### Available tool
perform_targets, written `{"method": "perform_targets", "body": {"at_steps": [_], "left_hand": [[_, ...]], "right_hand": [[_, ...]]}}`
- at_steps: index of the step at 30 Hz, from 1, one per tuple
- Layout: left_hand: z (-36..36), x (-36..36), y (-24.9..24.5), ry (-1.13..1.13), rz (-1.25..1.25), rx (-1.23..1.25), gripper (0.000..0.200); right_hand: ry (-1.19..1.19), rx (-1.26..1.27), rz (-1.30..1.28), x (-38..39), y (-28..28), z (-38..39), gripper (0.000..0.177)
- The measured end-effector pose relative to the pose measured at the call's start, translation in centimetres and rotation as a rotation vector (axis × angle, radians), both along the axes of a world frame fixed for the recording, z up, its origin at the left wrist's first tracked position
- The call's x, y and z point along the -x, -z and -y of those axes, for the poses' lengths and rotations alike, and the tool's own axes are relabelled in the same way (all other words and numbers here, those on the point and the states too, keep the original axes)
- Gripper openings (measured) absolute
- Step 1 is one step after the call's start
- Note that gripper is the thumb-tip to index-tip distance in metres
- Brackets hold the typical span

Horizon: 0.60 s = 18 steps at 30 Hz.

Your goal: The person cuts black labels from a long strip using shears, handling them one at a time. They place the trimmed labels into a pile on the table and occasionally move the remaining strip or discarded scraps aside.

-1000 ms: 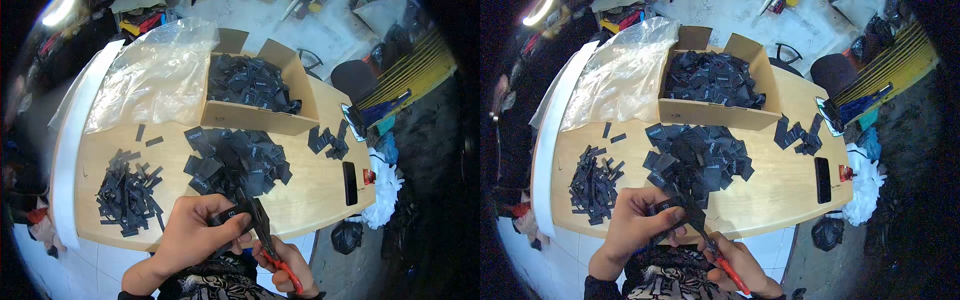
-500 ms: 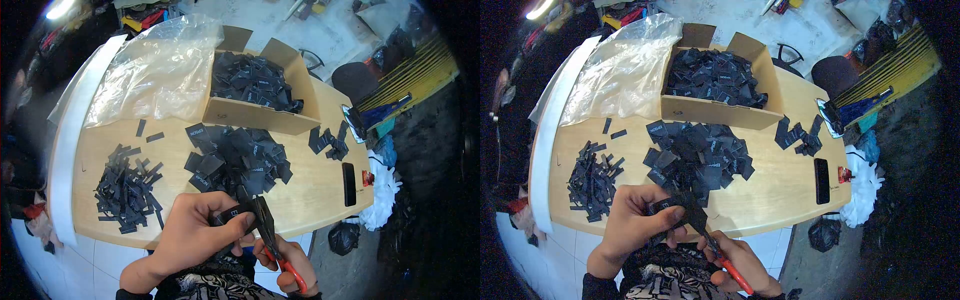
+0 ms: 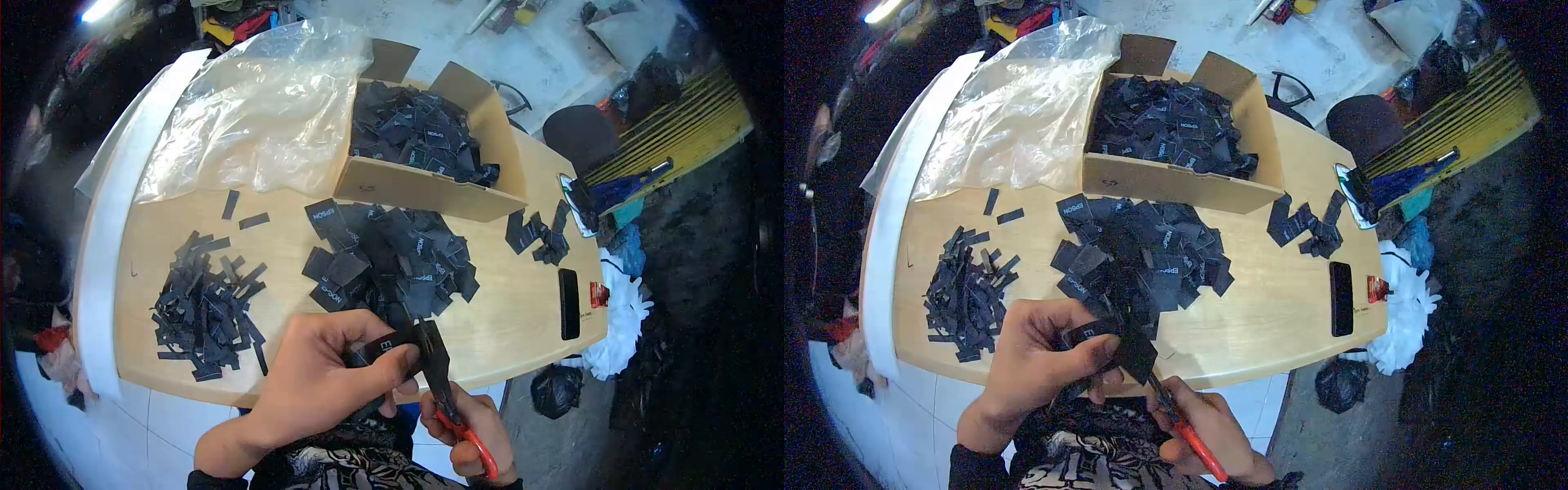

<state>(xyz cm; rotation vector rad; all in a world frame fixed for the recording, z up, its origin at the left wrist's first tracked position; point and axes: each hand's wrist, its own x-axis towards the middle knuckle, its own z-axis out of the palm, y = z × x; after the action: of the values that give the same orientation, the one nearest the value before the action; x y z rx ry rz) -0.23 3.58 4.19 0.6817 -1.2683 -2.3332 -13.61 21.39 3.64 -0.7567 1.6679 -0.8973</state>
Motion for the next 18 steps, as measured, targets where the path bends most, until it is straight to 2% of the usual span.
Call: {"method": "perform_targets", "body": {"at_steps": [6,8,9,18], "left_hand": [[0.6,0.1,-0.3,0.032,0.06,0.025,0.013],[0.9,0.2,-0.6,0.038,0.088,0.025,0.013],[0.9,0.3,-0.6,0.046,0.116,0.026,0.012],[1.6,0.9,0.5,0.061,0.112,0.036,0.013]], "right_hand": [[-0.022,-0.126,-0.091,-0.1,-0.5,0.9,0.087],[-0.044,0.048,-0.085,-0.1,-0.6,1.2,0.087],[-0.047,0.047,-0.086,-0.2,-0.7,1.4,0.087],[-0.047,0.047,-0.184,-0.2,-0.6,2.4,0.074]]}}
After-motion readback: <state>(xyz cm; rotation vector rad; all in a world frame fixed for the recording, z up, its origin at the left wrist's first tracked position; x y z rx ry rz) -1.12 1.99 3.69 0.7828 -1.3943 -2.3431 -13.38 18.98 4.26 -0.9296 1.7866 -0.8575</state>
